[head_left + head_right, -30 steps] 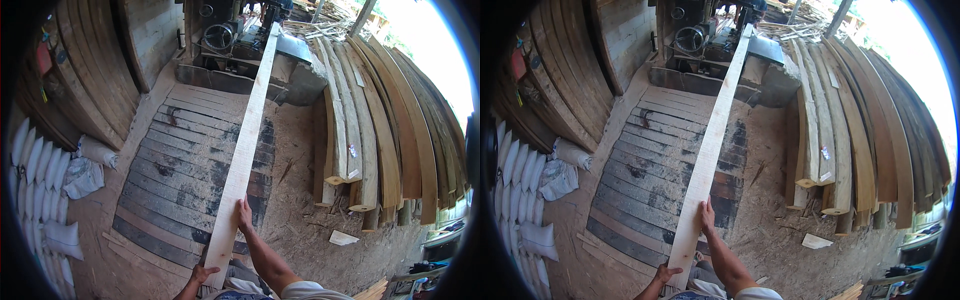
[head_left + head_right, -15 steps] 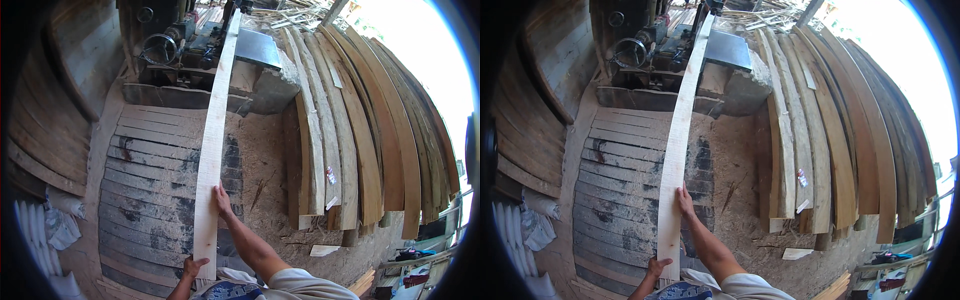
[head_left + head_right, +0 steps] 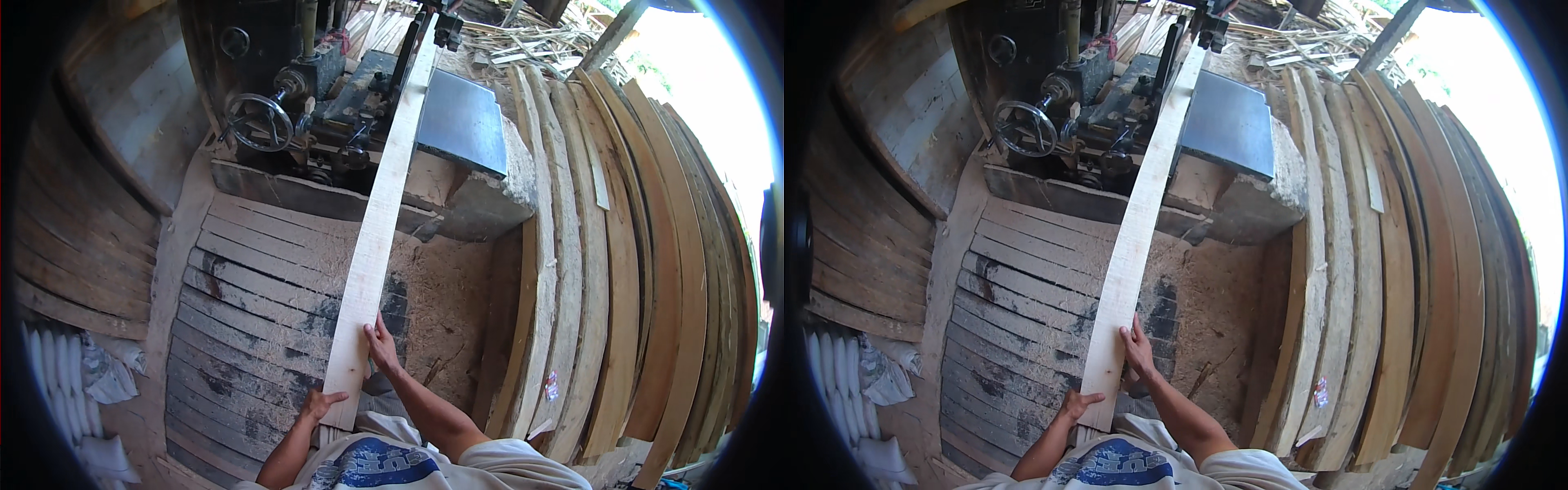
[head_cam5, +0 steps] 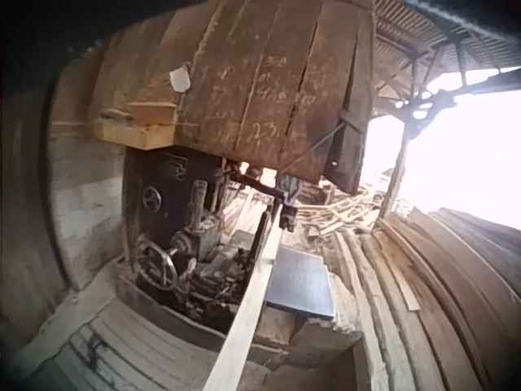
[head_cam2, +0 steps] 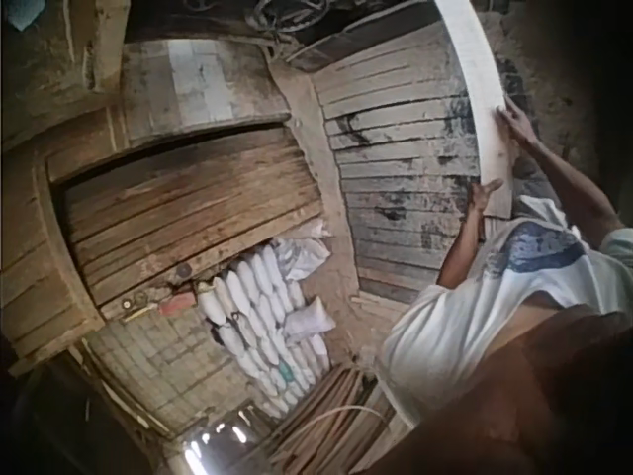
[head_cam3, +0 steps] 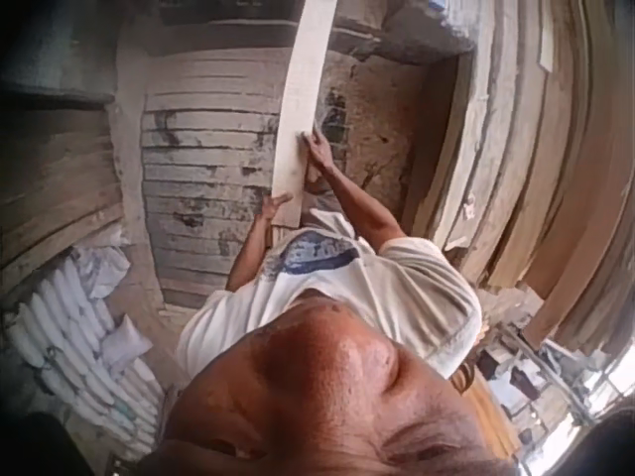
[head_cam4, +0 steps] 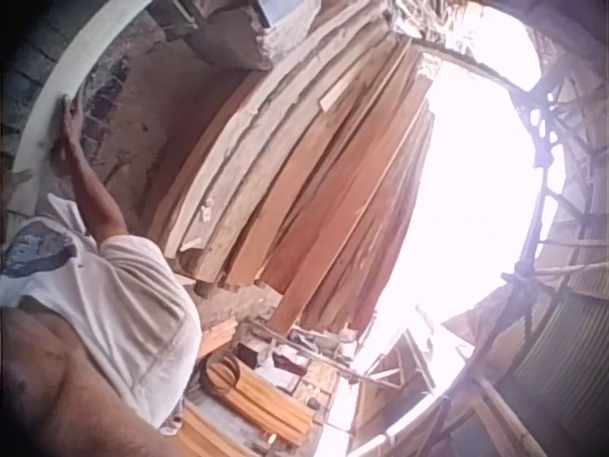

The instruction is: The person measures a length of lumber with a tape measure, adjusts the settings on a jointer machine, and then passes the lumber through the machine multiple times.

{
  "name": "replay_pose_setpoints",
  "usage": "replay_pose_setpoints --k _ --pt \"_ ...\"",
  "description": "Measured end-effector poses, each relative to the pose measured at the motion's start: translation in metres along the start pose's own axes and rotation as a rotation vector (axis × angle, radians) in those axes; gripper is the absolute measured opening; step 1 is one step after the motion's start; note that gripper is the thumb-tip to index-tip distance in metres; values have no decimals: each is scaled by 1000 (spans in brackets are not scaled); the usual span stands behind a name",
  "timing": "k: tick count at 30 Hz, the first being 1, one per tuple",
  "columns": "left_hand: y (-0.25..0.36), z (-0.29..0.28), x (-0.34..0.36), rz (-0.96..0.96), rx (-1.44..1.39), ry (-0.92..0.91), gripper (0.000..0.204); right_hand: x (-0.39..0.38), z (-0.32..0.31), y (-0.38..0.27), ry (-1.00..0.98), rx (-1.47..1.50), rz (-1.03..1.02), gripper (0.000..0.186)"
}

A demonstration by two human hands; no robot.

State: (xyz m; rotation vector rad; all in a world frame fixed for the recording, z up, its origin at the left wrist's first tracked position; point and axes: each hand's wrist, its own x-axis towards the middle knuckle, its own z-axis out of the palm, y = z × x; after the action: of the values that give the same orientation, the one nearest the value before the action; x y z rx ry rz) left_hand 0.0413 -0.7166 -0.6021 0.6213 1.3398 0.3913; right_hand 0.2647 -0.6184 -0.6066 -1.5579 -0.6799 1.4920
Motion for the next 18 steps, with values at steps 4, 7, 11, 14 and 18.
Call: replay_pose_setpoints --k 4,7,11,14,18 --pt "117 25 55 83 -20 -7 52 0 -23 -27 -142 -45 140 69" --pt "192 41 111 36 -30 -73 51 12 -39 -55 -234 -231 162 74" --pt "270 65 197 6 -80 -103 48 58 -46 -91 -191 -335 79 71" --pt "330 86 250 63 -102 -137 48 119 -42 -103 -34 -213 51 65" --pt "410 111 310 87 -143 -205 52 198 -31 -134 288 164 -22 43"
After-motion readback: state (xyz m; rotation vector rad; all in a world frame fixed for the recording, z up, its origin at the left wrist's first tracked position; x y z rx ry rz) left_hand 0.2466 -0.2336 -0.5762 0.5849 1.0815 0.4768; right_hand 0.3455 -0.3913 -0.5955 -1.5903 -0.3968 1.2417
